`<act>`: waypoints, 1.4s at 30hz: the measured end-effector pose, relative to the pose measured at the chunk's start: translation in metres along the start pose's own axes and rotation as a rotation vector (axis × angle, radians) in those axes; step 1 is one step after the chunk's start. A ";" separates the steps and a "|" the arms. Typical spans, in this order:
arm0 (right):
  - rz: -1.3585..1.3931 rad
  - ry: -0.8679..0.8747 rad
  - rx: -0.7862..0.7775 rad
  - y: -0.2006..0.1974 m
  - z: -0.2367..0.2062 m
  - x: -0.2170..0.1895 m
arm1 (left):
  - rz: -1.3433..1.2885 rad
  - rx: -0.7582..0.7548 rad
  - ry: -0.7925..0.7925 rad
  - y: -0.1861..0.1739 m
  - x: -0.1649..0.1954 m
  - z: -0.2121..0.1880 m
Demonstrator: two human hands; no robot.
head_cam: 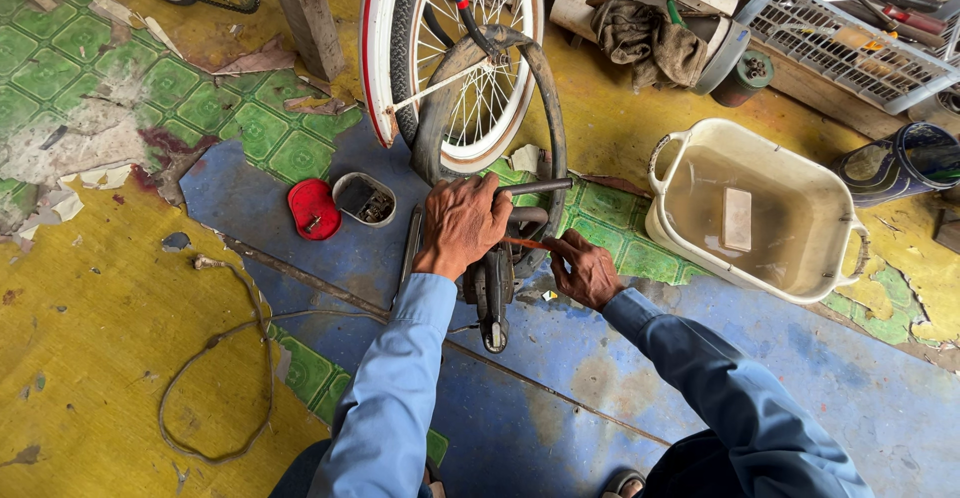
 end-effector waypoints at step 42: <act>0.109 0.197 -0.017 0.034 0.007 -0.015 | 0.010 0.024 0.024 -0.002 0.001 -0.001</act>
Point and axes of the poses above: each hand's wrist, its own z-axis towards the middle knuckle, its own y-axis out of the palm, x = y × z, the point moved 6 cm from there along z, towards the middle knuckle, and after that the axes turned 12 degrees about -z, right-handed, at the moved point
